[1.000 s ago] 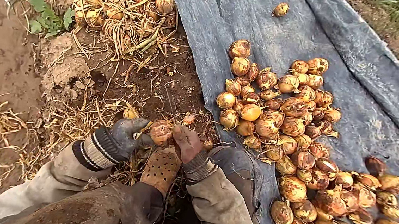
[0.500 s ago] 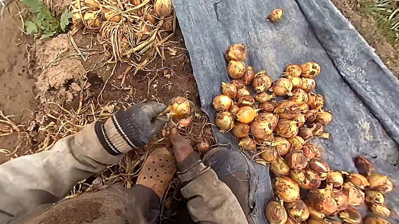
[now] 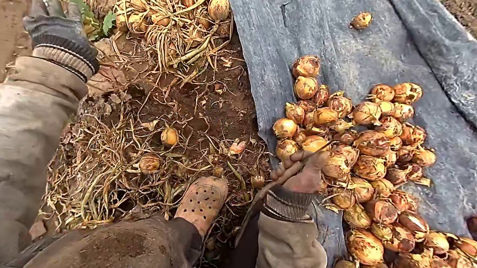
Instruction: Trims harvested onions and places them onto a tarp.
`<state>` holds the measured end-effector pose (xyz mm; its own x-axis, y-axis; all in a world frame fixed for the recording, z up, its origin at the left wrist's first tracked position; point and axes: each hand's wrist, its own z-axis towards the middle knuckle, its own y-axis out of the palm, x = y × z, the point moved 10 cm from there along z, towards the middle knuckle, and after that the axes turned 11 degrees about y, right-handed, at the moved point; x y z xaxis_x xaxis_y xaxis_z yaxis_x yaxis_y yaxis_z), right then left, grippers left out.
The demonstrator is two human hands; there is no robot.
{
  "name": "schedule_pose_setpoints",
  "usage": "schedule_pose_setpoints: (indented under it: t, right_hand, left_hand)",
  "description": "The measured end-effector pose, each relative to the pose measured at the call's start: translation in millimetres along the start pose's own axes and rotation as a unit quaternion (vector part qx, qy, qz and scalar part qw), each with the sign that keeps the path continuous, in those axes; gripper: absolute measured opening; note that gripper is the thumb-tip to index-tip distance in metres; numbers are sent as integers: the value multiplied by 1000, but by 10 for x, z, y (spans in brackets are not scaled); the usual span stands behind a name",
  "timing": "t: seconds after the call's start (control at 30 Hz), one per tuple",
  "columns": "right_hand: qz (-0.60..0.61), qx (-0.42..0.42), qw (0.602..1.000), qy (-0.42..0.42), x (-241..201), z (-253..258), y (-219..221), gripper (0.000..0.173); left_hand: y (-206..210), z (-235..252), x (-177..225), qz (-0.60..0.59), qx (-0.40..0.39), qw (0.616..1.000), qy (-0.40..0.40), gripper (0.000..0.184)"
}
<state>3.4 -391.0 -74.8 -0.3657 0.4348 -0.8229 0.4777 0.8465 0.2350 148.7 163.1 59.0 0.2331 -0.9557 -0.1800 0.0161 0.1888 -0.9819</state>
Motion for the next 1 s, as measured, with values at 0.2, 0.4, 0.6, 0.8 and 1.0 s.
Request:
schedule_pose_setpoints:
  t: [0.2,0.4,0.6,0.8,1.0]
  right_hand:
    - [-262,-170,944,109,800,-378,809,63]
    - [-430,-221,860,161,1189,-407,734,64]
    - [-531,-248,798,143,1221,-490,875,71]
    - [-541,-254,788,148,1221,-509,874,73]
    - [-573,-247,766,153,1206,-513,886,76]
  left_hand:
    - [1006,-1226,869,-164,-203,965,41,64]
    - [1850,-1836,1464,-221,-254,942,1,87]
    - [1492,-1893,1600,-297,-193,935,29,58]
    - [1836,-1859,1474,-231,-244,940,60,79]
    - [1478,-1882,1774,-272,-190,933,138,71]
